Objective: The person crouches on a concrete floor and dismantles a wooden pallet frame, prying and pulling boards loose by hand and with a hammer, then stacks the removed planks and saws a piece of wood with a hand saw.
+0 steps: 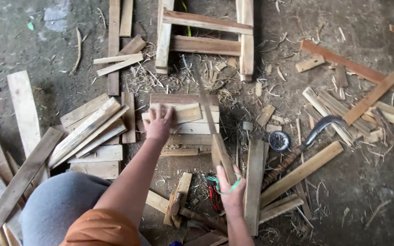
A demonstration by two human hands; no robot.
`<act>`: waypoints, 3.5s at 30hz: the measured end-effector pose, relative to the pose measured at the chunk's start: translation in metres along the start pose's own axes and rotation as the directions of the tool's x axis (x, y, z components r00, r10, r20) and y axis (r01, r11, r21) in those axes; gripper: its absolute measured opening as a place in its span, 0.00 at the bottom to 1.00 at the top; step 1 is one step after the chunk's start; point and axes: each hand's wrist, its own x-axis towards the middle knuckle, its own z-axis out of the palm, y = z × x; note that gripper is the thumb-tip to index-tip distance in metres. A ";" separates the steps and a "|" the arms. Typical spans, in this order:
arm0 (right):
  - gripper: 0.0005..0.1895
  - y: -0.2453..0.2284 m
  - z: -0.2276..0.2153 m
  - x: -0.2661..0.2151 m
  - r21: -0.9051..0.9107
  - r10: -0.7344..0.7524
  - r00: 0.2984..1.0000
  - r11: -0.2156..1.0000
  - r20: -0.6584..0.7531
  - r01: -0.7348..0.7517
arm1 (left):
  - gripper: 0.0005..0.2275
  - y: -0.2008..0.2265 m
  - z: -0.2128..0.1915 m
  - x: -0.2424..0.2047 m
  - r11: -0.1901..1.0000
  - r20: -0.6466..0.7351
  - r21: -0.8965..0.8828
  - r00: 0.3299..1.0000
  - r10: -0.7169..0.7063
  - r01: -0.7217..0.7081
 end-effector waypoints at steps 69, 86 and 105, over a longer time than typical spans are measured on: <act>0.18 0.095 -0.017 0.005 -0.327 0.161 0.973 0.940 0.167 -0.099 | 0.38 0.014 -0.004 0.043 0.991 -0.040 -0.121 0.998 0.049 -0.054; 0.17 0.062 0.012 0.031 -0.363 0.160 0.961 0.929 0.224 -0.070 | 0.39 0.013 0.000 0.045 0.995 -0.073 -0.041 0.994 0.085 -0.088; 0.18 0.089 -0.015 0.014 -0.345 0.067 0.968 0.939 0.243 0.022 | 0.39 0.016 -0.005 0.045 0.995 -0.067 -0.097 0.998 0.021 -0.027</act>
